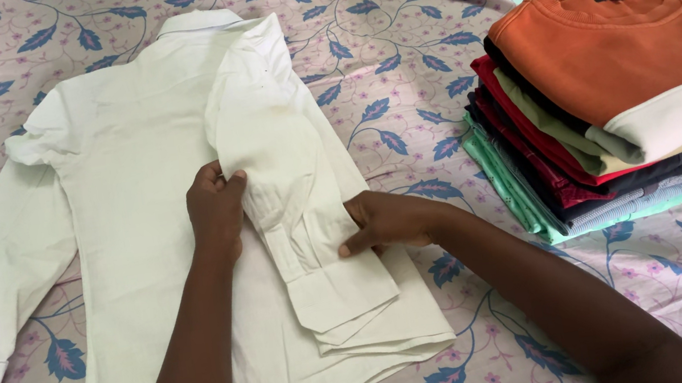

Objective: The person folds a white long-sleeved shirt by hand on a bed and then places it on top of a stack of other folded clothes.

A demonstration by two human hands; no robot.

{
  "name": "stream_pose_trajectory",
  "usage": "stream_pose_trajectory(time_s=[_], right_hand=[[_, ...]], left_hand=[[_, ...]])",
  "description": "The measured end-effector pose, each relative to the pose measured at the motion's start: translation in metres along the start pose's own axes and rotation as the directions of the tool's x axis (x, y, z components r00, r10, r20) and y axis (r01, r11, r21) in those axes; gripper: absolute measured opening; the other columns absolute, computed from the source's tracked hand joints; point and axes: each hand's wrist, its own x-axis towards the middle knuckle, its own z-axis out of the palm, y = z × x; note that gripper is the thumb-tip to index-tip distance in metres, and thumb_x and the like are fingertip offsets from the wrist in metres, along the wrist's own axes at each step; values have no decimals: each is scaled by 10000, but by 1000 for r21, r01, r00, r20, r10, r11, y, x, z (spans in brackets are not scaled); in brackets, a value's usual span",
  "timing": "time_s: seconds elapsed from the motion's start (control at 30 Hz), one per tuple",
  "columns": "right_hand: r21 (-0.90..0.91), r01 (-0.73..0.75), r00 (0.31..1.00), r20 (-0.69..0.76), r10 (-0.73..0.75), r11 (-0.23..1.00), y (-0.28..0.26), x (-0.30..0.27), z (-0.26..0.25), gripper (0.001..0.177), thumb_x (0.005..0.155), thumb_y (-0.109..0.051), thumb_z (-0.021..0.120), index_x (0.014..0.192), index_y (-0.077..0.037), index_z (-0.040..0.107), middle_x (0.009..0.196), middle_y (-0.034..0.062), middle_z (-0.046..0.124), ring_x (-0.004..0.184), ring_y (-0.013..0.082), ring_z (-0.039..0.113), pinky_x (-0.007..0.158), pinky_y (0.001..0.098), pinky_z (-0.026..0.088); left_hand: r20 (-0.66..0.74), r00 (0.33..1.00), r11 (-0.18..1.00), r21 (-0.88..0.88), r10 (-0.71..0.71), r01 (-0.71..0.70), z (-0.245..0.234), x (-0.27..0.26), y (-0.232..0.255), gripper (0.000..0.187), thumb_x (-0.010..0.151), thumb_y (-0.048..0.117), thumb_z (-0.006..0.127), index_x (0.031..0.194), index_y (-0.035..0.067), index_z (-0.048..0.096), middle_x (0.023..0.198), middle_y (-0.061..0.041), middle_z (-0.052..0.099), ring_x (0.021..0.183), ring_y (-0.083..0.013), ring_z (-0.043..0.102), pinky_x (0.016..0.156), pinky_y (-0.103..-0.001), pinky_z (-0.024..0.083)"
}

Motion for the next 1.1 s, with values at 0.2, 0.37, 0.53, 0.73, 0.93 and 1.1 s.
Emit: stream_pose_trajectory(time_s=[0.2, 0.37, 0.53, 0.73, 0.93, 1.1], right_hand=[[-117, -86, 993, -86, 77, 989, 3, 4, -1, 433, 829, -320, 836, 993, 48, 678, 833, 96, 687, 701, 165, 646, 593, 301, 524], [-88, -86, 993, -90, 78, 992, 4, 6, 1, 464, 789, -348, 851, 967, 39, 668, 827, 93, 682, 699, 168, 657, 594, 307, 546], [-49, -67, 996, -67, 64, 997, 5, 7, 2, 447, 767, -331, 850, 988, 17, 679, 848, 77, 705, 713, 157, 670, 603, 301, 554], [-32, -49, 996, -71, 47, 998, 6, 8, 4, 434, 773, -299, 852, 978, 39, 672, 826, 80, 697, 695, 159, 652, 579, 306, 531], [-86, -43, 994, -101, 34, 995, 6, 8, 4, 423, 783, -283, 858, 972, 45, 669, 804, 83, 679, 672, 154, 621, 555, 304, 497], [-29, -13, 999, -53, 11, 1000, 6, 8, 4, 410, 781, -278, 843, 985, 34, 672, 825, 69, 687, 677, 141, 625, 558, 299, 503]], left_hand=[[-46, 998, 994, 104, -31, 36, -1, 2, 0, 441, 941, 177, 689, 1329, 9, 565, 1014, -56, 694, 837, -99, 608, 714, -275, 510], [-29, 1000, 995, 104, 11, -8, -2, 3, -5, 411, 954, 215, 692, 1290, -2, 603, 1045, -31, 689, 886, -80, 617, 781, -257, 521], [-29, 999, 987, 160, -16, 21, -2, 0, -1, 265, 970, 240, 637, 1064, 5, 717, 884, 1, 680, 752, -87, 546, 695, -282, 474], [-9, 1000, 987, 163, 8, -7, -2, 0, -4, 263, 996, 234, 651, 963, -23, 696, 802, 4, 603, 707, -85, 460, 656, -298, 428], [-15, 999, 981, 192, 40, -36, -4, 2, -9, 278, 980, 235, 640, 1097, -7, 710, 905, -2, 685, 774, -74, 563, 716, -265, 482], [-135, 986, 978, 195, 94, -66, -6, 3, 1, 378, 968, 208, 650, 1298, 29, 603, 1153, -86, 663, 1001, -174, 612, 851, -327, 504]])
